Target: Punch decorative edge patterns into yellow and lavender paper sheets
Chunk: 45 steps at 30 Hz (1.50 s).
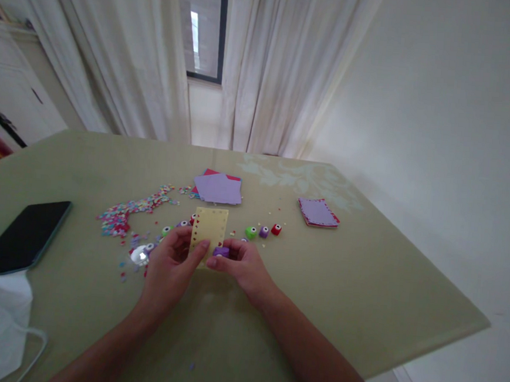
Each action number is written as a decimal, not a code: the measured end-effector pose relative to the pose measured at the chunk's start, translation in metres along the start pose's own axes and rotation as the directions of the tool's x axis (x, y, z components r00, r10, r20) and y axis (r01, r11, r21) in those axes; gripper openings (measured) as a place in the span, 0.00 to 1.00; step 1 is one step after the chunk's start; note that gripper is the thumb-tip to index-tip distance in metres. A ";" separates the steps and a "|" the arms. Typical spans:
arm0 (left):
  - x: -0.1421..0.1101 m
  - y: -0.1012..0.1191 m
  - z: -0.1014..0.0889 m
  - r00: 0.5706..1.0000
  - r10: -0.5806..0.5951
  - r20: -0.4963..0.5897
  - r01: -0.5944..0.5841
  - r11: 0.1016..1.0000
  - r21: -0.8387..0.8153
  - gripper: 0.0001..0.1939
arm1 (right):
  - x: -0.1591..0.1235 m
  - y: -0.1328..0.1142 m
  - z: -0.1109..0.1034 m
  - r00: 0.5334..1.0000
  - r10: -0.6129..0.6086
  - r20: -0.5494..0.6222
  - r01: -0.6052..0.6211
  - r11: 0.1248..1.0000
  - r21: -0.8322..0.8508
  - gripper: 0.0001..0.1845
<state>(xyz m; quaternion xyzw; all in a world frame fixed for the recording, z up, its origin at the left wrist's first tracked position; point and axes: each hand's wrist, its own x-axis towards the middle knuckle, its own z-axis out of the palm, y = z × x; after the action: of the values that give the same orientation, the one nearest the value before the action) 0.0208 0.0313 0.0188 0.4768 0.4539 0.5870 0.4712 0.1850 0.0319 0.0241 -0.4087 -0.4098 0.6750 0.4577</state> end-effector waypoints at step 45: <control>0.004 0.016 -0.002 0.978 -0.174 -0.116 0.166 0.983 -0.076 0.33 | 0.014 -0.048 -0.093 0.603 -0.709 -0.365 0.201 0.578 -0.791 0.22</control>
<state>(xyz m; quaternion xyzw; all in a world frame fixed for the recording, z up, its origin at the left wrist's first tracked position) 0.0166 0.0327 0.0344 0.3836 0.5014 0.5874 0.5063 0.2816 0.0733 0.0354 -0.6218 -0.5363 0.1325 0.5552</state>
